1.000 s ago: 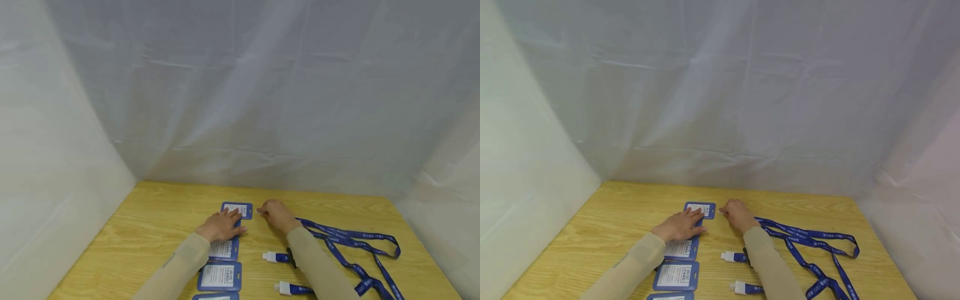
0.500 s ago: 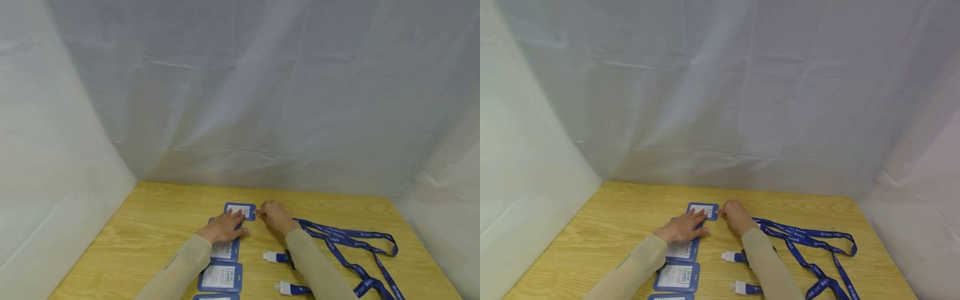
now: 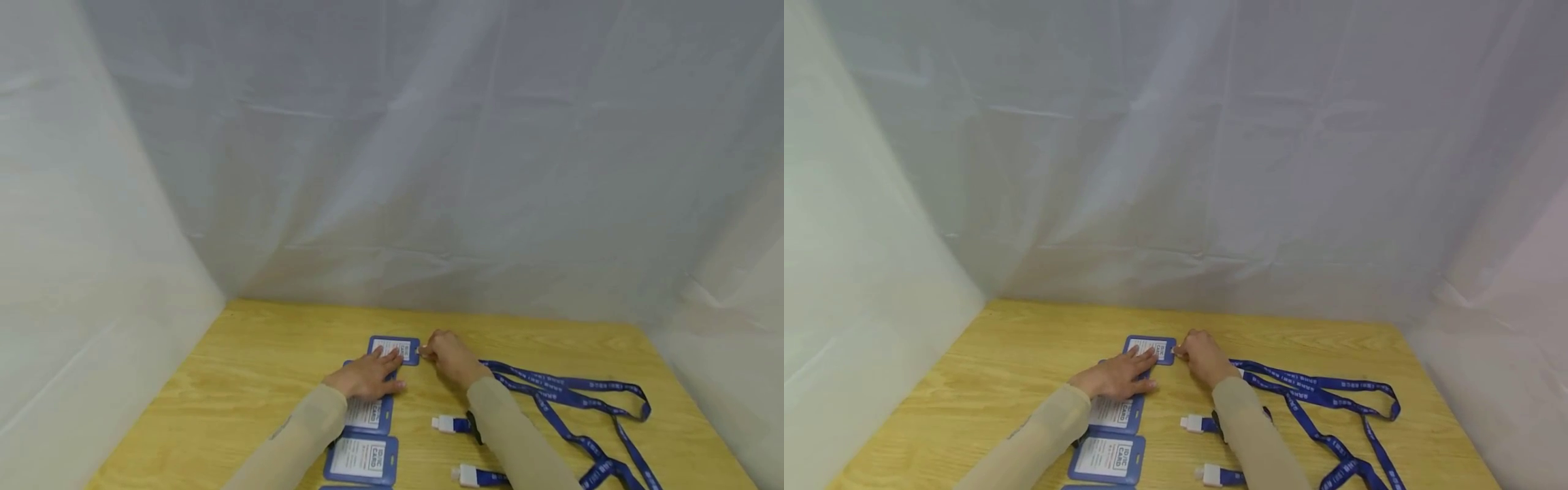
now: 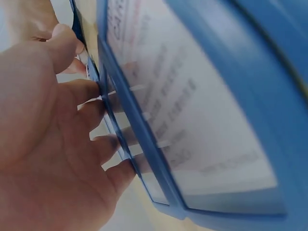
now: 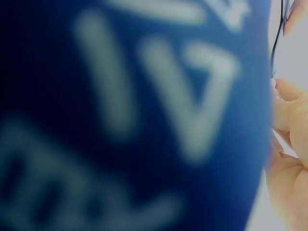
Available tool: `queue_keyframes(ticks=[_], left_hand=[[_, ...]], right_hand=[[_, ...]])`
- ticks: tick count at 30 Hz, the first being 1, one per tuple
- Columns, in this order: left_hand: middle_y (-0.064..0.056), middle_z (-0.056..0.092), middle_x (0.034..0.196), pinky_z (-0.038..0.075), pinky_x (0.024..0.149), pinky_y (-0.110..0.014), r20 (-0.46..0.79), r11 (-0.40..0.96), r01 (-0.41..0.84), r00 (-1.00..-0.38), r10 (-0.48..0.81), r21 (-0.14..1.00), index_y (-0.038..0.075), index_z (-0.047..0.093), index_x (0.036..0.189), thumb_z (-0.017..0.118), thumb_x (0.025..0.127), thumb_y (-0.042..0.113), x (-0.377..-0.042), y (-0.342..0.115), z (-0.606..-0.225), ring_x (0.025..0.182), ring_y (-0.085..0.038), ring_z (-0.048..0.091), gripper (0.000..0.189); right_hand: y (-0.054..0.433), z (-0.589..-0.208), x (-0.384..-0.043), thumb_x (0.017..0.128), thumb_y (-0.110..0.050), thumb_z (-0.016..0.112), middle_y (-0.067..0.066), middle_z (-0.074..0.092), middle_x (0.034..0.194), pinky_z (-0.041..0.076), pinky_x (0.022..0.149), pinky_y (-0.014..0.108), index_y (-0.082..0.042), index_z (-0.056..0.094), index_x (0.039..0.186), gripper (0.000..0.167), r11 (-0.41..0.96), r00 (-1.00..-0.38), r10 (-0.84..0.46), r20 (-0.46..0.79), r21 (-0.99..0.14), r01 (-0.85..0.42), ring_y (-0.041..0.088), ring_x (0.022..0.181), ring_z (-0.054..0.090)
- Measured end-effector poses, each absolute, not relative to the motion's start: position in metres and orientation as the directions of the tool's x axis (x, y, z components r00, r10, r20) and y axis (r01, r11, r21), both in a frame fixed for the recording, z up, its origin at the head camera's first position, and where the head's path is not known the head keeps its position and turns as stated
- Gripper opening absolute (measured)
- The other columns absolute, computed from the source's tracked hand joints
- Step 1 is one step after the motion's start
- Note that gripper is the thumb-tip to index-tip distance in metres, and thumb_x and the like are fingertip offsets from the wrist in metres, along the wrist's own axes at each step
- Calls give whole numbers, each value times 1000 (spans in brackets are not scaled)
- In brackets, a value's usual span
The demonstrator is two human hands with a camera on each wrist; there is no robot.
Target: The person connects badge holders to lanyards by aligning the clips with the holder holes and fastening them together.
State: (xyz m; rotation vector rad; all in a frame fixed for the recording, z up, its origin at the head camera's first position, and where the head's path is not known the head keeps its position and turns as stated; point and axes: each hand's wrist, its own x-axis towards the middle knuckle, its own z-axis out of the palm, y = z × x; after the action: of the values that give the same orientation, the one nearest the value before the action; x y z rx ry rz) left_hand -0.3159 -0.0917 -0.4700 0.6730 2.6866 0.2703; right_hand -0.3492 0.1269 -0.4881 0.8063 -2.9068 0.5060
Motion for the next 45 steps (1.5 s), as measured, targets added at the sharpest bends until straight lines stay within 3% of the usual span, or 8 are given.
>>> queue_keyframes(ticks=[8,18,23,28,34,41,45], left_hand=[[5,24,168,28,123,-54,-336,864,425,-799,498,271,20,33,159,46,102,58,-320,-93,-464,156,-29,18,70],[6,26,167,29,122,-55,-346,874,404,-806,480,271,21,33,159,49,101,58,-314,-93,-461,156,-28,19,71],[5,28,167,32,121,-56,-335,879,400,-816,470,259,20,35,159,50,100,59,-309,-87,-459,155,-29,21,72],[5,31,166,33,120,-55,-312,887,403,-833,457,224,20,38,157,51,99,59,-314,-79,-453,154,-28,25,71],[4,36,163,33,121,-52,-323,895,403,-836,445,189,21,43,155,51,99,60,-320,-73,-452,153,-28,28,69],[-1,41,160,36,119,-53,-299,878,432,-826,477,207,17,49,150,51,101,58,-328,-73,-451,150,-32,34,64],[-1,39,162,33,120,-54,-328,885,408,-824,462,223,18,47,152,50,101,58,-328,-77,-449,151,-32,31,65]], right_hand=[[123,-487,-346,97,-2,65,10,72,101,60,87,39,-10,77,114,23,816,-862,-484,153,-277,-508,24,94,67],[113,-485,-345,91,2,70,11,72,95,59,82,39,-7,81,104,19,791,-828,-525,198,-244,-560,23,87,66],[116,-487,-343,90,8,68,12,72,102,59,87,39,-6,77,112,28,801,-866,-477,146,-333,-498,23,93,66],[118,-485,-345,94,3,66,15,71,105,59,89,41,-4,74,118,27,815,-878,-449,165,-328,-478,27,97,67],[129,-467,-333,100,-3,60,15,59,135,52,105,47,-9,61,140,41,845,-922,-375,92,-376,-381,33,124,57],[153,-440,-326,95,-1,68,14,66,126,54,101,46,-6,61,138,45,835,-898,-372,235,-339,-434,32,117,62],[163,-434,-315,95,-3,69,14,65,127,54,101,45,-9,58,141,48,835,-902,-361,237,-348,-426,31,117,61]])
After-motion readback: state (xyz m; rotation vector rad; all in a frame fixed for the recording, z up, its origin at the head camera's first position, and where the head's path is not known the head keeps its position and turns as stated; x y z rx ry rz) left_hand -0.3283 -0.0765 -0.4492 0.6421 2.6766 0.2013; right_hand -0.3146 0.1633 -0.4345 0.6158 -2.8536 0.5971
